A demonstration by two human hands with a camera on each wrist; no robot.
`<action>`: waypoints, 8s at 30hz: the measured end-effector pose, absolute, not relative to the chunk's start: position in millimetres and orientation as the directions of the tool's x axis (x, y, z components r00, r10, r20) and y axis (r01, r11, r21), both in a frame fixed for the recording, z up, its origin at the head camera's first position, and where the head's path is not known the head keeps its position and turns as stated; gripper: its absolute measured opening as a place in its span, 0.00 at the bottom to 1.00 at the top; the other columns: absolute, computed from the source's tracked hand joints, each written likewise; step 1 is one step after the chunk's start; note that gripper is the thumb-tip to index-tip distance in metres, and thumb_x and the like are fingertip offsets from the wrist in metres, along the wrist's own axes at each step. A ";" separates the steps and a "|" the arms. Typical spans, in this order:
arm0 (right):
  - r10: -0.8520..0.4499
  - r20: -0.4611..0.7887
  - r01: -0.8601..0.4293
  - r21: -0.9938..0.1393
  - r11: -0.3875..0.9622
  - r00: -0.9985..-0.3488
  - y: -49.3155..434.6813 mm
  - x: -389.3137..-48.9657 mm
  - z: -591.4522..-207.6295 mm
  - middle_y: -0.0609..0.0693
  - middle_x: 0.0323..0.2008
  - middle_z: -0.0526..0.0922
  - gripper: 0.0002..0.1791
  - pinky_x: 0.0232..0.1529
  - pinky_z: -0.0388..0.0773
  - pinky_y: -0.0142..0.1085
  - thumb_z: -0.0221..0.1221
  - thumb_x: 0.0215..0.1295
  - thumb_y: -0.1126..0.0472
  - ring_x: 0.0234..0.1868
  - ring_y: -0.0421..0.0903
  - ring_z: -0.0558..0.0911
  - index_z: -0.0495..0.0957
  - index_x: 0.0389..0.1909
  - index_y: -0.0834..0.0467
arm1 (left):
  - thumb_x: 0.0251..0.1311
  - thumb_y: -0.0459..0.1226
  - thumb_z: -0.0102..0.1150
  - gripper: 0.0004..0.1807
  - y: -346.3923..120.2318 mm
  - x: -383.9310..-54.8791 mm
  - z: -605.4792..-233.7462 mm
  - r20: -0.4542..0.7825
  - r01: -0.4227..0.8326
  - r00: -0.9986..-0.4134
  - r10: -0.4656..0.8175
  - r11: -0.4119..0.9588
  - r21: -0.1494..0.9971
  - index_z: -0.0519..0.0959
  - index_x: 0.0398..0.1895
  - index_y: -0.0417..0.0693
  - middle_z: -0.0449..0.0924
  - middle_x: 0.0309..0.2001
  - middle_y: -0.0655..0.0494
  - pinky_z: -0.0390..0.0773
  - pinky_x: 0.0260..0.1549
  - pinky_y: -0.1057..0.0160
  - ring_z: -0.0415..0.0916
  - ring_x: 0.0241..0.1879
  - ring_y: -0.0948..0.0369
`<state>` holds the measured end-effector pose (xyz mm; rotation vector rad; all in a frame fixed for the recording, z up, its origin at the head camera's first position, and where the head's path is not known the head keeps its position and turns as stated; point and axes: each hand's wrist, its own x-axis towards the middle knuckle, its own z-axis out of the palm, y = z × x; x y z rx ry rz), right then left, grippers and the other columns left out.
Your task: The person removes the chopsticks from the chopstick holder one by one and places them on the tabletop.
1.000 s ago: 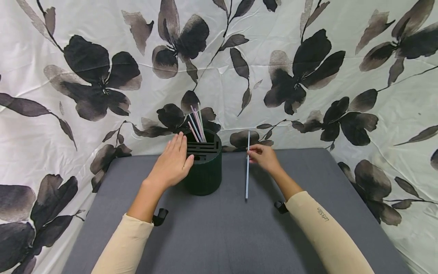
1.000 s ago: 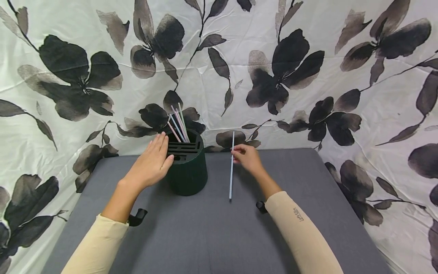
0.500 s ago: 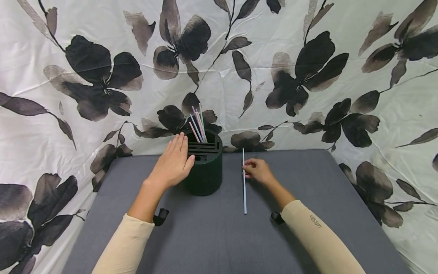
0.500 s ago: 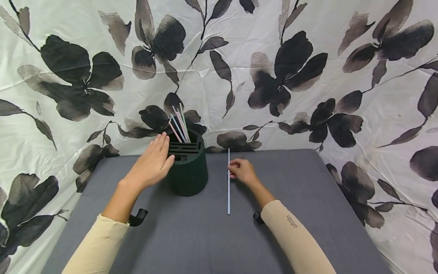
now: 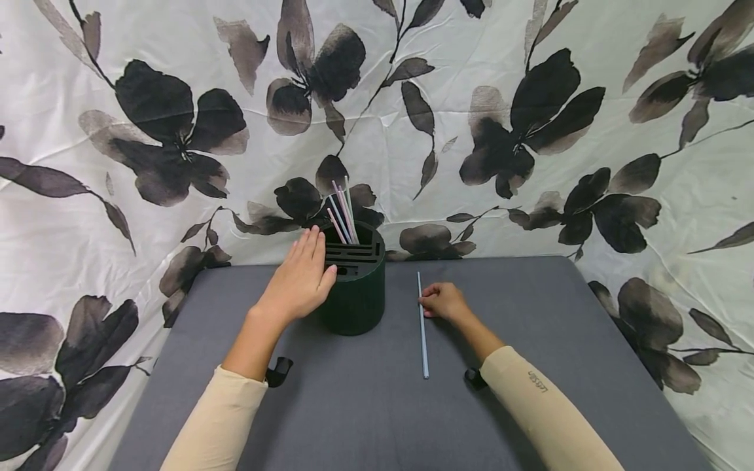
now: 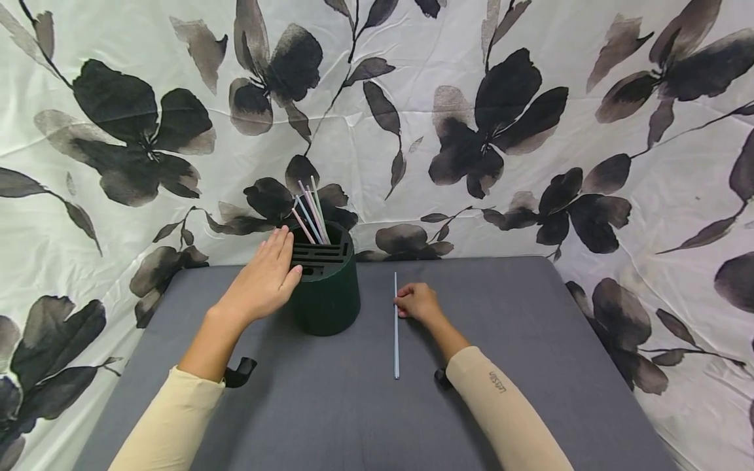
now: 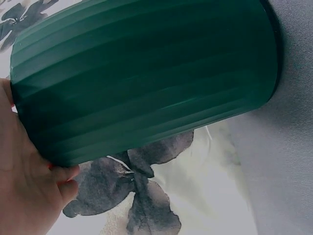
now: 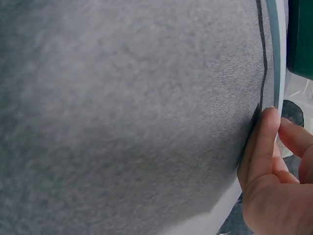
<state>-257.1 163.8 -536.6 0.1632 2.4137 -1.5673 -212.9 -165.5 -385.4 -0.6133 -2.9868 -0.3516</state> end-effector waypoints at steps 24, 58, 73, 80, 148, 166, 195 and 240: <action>-0.042 -0.239 0.187 -0.847 0.498 -0.970 163.2 -252.1 -536.3 0.53 0.25 0.86 0.06 0.25 0.86 0.33 0.65 0.62 0.69 0.20 0.39 0.83 0.83 0.37 0.69 | 0.79 0.50 0.36 0.40 -164.2 -207.9 -386.9 0.120 0.401 -0.916 0.383 0.890 0.216 0.45 0.81 0.30 0.38 0.83 0.36 0.43 0.81 0.44 0.37 0.83 0.43; -0.333 0.203 -0.343 -0.831 0.439 -0.921 130.1 -280.4 -406.1 0.57 0.46 0.89 0.14 0.41 0.81 0.30 0.65 0.71 0.62 0.44 0.49 0.87 0.85 0.53 0.64 | 0.79 0.51 0.33 0.40 -164.7 -210.2 -386.1 0.105 0.392 -0.920 0.378 0.889 0.237 0.43 0.82 0.32 0.36 0.84 0.38 0.42 0.82 0.45 0.34 0.84 0.45; -0.390 0.282 -0.425 -0.835 0.350 -0.876 78.1 -265.1 -354.3 0.56 0.50 0.89 0.14 0.52 0.85 0.39 0.63 0.73 0.62 0.51 0.49 0.88 0.84 0.56 0.61 | 0.79 0.51 0.35 0.41 -174.4 -197.8 -385.2 0.106 0.426 -0.905 0.412 0.874 0.236 0.45 0.82 0.31 0.39 0.83 0.36 0.45 0.81 0.43 0.37 0.83 0.43; -0.450 0.240 -0.431 -0.814 0.390 -0.860 61.4 -262.7 -343.6 0.56 0.54 0.88 0.17 0.56 0.84 0.42 0.62 0.74 0.62 0.55 0.49 0.87 0.82 0.60 0.62 | 0.79 0.51 0.35 0.41 -179.3 -193.0 -382.6 0.099 0.439 -0.898 0.428 0.866 0.240 0.45 0.82 0.31 0.39 0.83 0.36 0.45 0.81 0.44 0.37 0.84 0.43; -0.232 0.308 -0.376 -0.585 0.719 -0.923 4.1 -255.0 -354.9 0.51 0.40 0.92 0.07 0.48 0.86 0.39 0.68 0.68 0.59 0.41 0.45 0.89 0.89 0.42 0.57 | 0.79 0.51 0.35 0.40 -187.2 -195.8 -380.1 0.112 0.483 -0.876 0.470 0.843 0.236 0.48 0.81 0.30 0.41 0.83 0.36 0.46 0.81 0.43 0.39 0.83 0.43; -0.175 0.324 -0.366 -0.757 0.541 -0.930 31.5 -251.2 -326.9 0.53 0.42 0.87 0.08 0.46 0.83 0.41 0.64 0.73 0.59 0.42 0.48 0.85 0.82 0.46 0.58 | 0.79 0.51 0.35 0.40 -191.7 -196.7 -379.8 0.101 0.498 -0.866 0.489 0.833 0.241 0.46 0.81 0.31 0.40 0.83 0.36 0.46 0.81 0.43 0.39 0.83 0.43; 0.074 0.487 -0.488 -0.873 -0.001 -0.870 102.1 -244.3 -283.2 0.54 0.41 0.86 0.05 0.46 0.87 0.34 0.60 0.73 0.68 0.39 0.44 0.90 0.76 0.45 0.64 | 0.79 0.52 0.34 0.40 -193.3 -197.0 -378.2 0.099 0.511 -0.860 0.501 0.834 0.209 0.46 0.82 0.32 0.42 0.83 0.36 0.44 0.81 0.45 0.40 0.83 0.43; -0.015 -0.005 -0.002 -0.902 0.433 -1.000 183.5 -195.2 -484.7 0.68 0.39 0.85 0.10 0.39 0.89 0.47 0.59 0.73 0.69 0.30 0.51 0.88 0.77 0.48 0.73 | 0.79 0.52 0.34 0.41 -192.1 -192.4 -378.7 0.083 0.492 -0.870 0.486 0.844 0.215 0.45 0.82 0.32 0.39 0.84 0.37 0.42 0.82 0.45 0.36 0.84 0.45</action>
